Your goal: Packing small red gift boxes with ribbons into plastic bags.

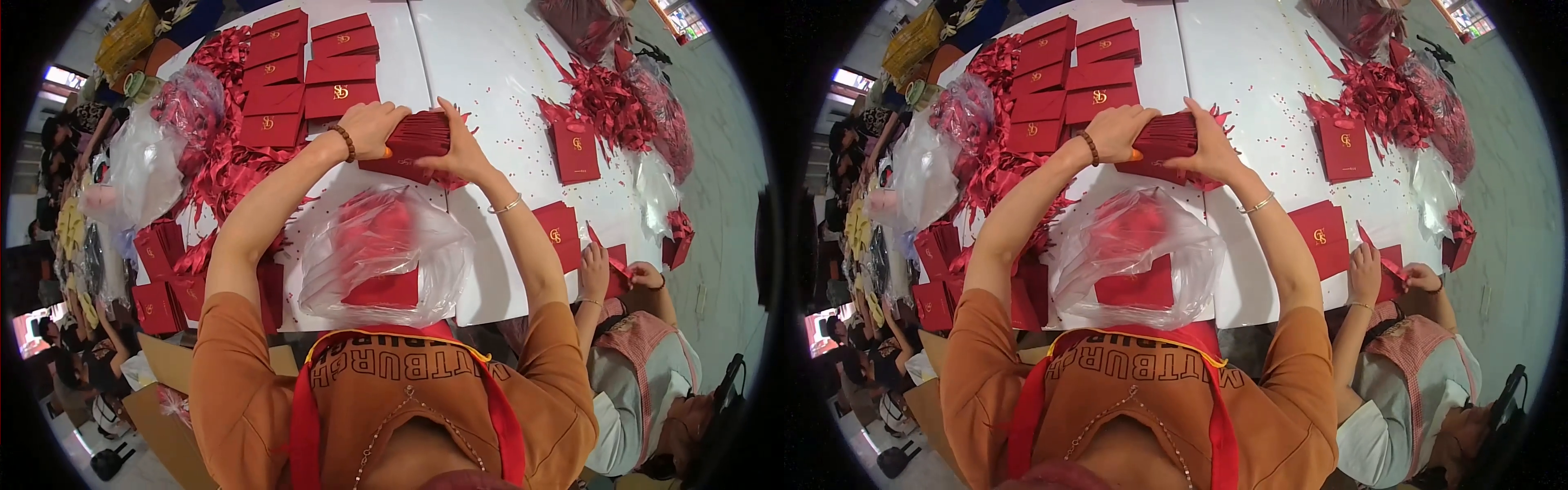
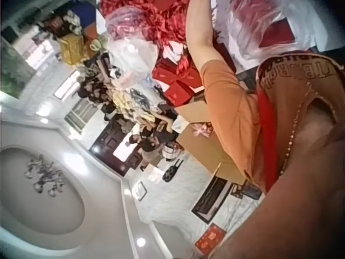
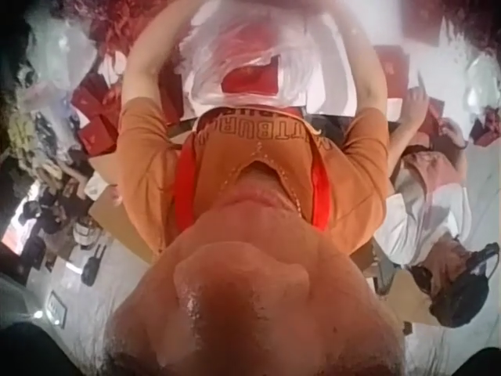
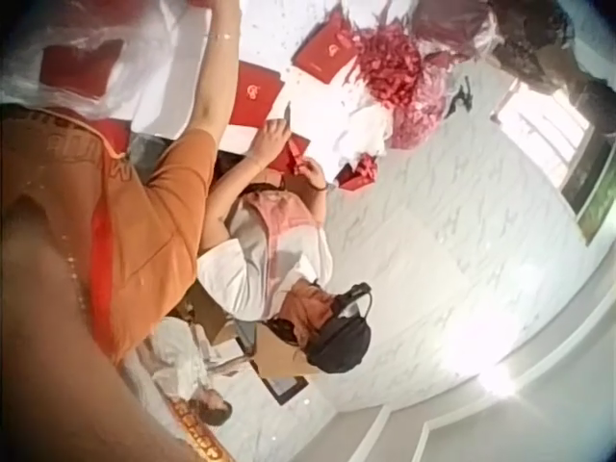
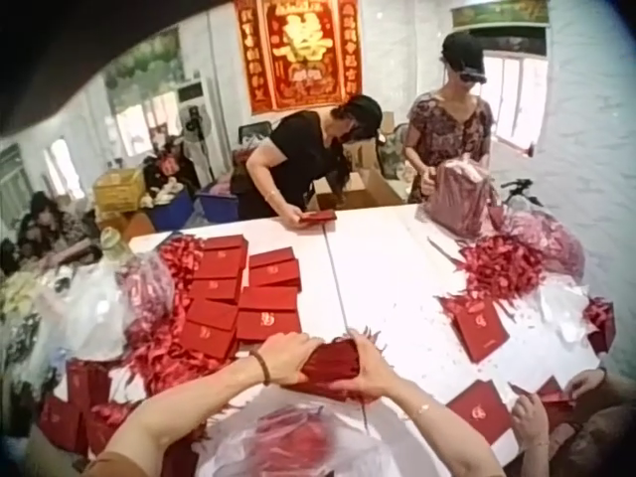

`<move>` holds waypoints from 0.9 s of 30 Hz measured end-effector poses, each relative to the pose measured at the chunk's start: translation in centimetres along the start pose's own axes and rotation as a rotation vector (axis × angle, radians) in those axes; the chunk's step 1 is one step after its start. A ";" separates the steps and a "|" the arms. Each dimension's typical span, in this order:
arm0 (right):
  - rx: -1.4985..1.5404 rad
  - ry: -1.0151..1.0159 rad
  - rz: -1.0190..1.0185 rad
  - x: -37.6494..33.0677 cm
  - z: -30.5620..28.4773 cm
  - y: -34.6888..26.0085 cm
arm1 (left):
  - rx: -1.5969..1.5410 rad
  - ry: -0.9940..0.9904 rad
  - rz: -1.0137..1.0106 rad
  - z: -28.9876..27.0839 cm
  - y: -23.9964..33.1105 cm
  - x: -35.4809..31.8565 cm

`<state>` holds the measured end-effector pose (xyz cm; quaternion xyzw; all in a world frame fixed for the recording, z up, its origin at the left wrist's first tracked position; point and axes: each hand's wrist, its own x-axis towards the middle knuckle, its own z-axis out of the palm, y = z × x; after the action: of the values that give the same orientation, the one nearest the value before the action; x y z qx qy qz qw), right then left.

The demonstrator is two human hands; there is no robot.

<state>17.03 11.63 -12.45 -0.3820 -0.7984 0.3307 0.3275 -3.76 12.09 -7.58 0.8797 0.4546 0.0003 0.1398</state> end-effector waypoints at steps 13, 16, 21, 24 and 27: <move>0.229 0.073 0.047 -0.8 2.6 0.7 | -1.972 0.714 -0.308 7.4 -1.5 -0.6; -0.007 0.072 0.038 -1.7 2.3 0.1 | -2.011 0.740 -0.277 7.6 -1.8 -0.3; -0.247 0.053 0.096 -1.5 2.2 -1.0 | -2.061 0.556 -0.110 10.0 -3.5 -1.0; -0.106 0.108 0.132 -1.3 2.3 -1.0 | -2.193 0.435 0.157 10.2 -4.7 -0.3; -0.078 0.102 0.177 -1.4 2.1 -0.9 | -1.744 0.336 -0.129 8.7 -5.5 -0.9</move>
<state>15.71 9.48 -13.28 -0.4797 -0.7562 0.3071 0.3221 -7.59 12.27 -17.17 0.4212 0.3557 0.4673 0.6911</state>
